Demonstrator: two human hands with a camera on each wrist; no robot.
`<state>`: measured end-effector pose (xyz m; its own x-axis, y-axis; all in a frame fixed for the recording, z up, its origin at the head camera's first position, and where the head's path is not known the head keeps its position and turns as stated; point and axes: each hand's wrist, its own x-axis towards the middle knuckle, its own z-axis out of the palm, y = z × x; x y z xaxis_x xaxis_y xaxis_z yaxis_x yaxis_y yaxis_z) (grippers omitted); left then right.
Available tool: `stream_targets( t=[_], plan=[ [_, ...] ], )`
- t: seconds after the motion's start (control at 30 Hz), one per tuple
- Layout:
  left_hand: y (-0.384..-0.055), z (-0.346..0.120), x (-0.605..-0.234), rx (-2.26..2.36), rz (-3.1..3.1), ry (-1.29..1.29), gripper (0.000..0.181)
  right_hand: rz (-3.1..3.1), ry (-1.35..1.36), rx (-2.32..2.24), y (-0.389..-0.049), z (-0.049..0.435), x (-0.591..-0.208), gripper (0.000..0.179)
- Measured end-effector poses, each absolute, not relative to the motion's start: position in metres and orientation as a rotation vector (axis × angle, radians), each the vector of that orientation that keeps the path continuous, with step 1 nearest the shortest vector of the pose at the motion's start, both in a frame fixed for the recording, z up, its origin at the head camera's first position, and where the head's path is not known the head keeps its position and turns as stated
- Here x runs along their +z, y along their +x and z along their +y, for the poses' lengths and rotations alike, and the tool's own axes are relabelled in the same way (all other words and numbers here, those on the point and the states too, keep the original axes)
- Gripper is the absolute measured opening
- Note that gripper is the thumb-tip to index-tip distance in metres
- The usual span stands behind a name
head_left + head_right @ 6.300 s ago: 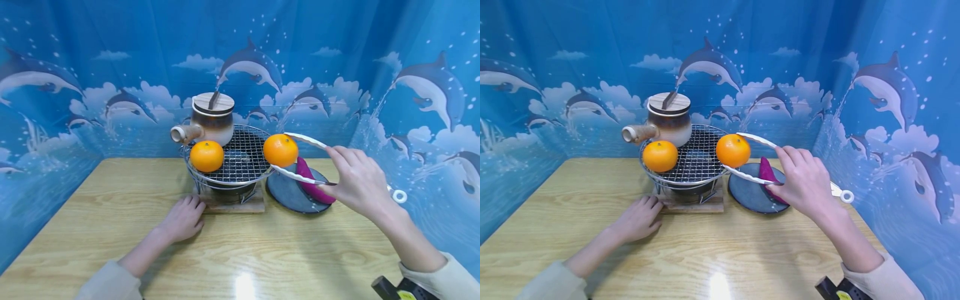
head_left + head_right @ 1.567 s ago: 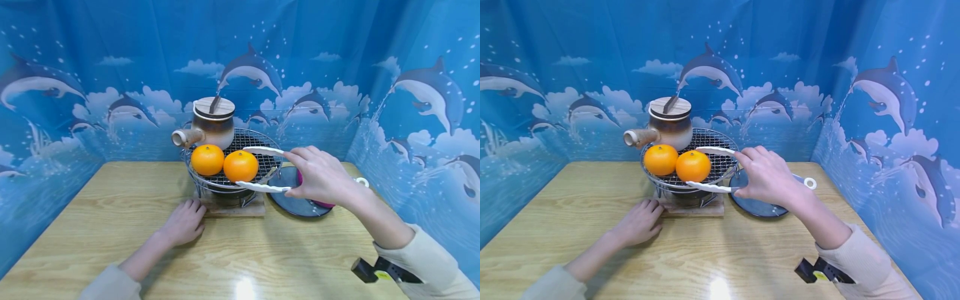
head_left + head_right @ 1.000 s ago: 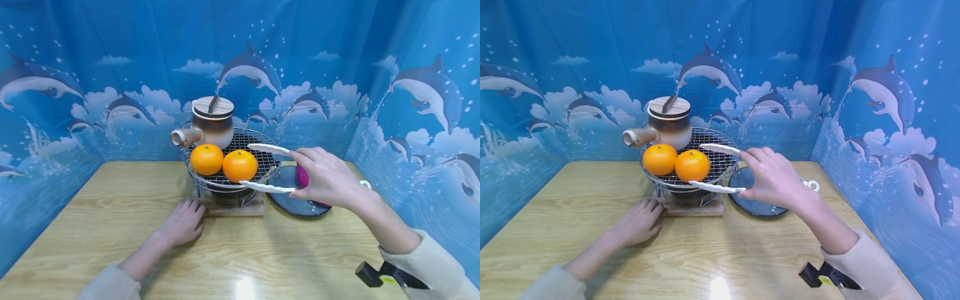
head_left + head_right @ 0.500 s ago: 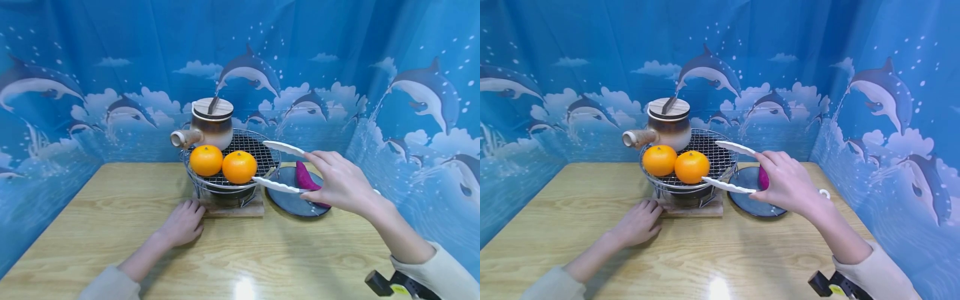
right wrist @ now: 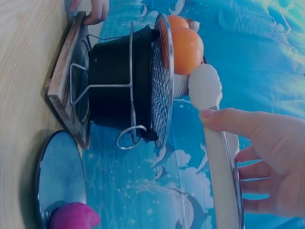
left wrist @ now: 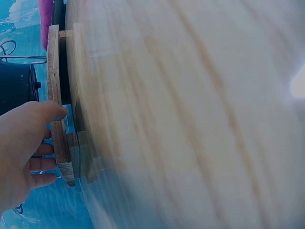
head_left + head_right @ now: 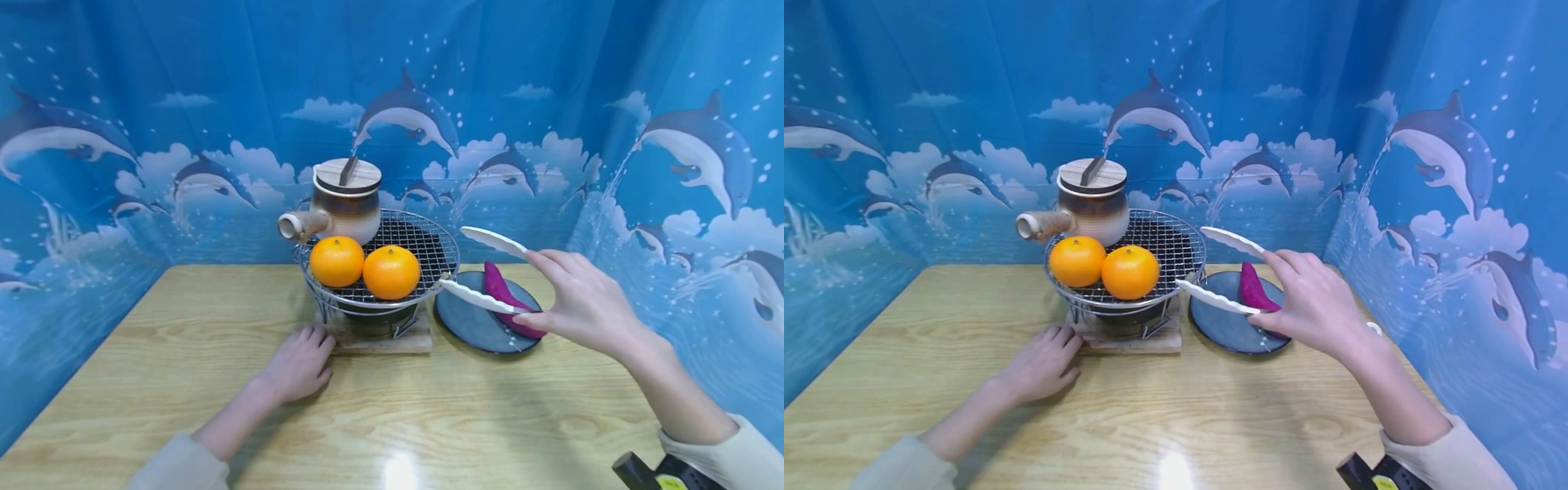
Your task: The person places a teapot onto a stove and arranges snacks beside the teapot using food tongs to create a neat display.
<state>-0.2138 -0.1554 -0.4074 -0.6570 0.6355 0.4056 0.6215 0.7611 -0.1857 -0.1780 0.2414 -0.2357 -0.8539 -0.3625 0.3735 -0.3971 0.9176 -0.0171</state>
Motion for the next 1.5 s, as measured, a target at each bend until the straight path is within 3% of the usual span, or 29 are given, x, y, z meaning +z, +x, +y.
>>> stream_targets(
  t=[0.63, 1.27, 1.5],
  plan=[
    [-0.214, -0.156, -0.408, 0.041, -2.504, -0.948, 0.028, -2.861, 0.376, 0.177, -0.189, 0.271, -0.258, 0.096],
    [-0.213, -0.155, -0.408, 0.028, -2.500, -0.949, 0.028, -2.840, 0.345, 0.210, -0.203, 0.292, -0.304, 0.084],
    [-0.214, -0.155, -0.408, 0.032, -2.494, -0.949, 0.028, -2.853, 0.317, 0.194, -0.205, 0.301, -0.316, 0.088]
  ],
)
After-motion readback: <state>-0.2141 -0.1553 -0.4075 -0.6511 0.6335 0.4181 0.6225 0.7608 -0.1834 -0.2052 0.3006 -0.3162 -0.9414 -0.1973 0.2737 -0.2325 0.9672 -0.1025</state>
